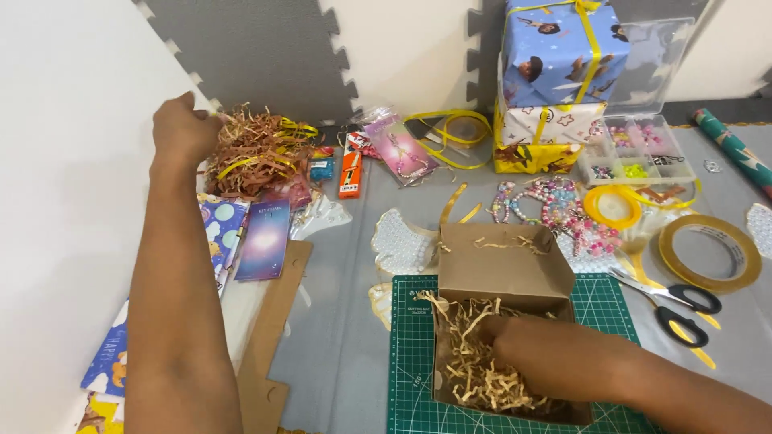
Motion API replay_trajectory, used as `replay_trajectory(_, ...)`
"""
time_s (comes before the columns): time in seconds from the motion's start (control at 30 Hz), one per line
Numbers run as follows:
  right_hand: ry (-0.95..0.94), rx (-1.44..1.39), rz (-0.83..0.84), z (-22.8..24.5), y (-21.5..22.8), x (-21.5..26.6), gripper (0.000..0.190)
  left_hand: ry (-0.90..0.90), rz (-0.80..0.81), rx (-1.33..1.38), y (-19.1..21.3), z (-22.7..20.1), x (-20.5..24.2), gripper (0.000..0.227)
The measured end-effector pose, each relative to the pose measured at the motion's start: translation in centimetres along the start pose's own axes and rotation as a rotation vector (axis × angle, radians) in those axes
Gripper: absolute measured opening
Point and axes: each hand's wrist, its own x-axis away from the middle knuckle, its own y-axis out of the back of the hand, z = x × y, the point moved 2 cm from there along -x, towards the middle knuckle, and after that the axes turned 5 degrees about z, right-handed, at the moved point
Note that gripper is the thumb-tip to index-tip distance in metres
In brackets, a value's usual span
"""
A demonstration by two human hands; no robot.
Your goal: The person is packing a keychain into a small cardboard box filled with shredded paper and then preparing to wrap the box in decorative paper.
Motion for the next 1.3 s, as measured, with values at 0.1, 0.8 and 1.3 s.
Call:
replay_trajectory(0.1, -0.051, -0.058, 0.006, 0.1, 0.5, 0.2, 0.06, -0.055, 0.047, -0.064, -2.2, -1.3, 1.4, 0.069)
replay_trajectory(0.8, 0.101, 0.042, -0.65, 0.9, 6.2, 2.2, 0.061, -0.856, 0.504, -0.447, -13.0, -12.3, 27.0, 0.038)
replay_trajectory(1.3, -0.24, -0.433, -0.868, -3.1, 6.3, 4.0, 0.049, -0.928, 0.645, 0.173, -14.2, -17.3, 30.0, 0.067)
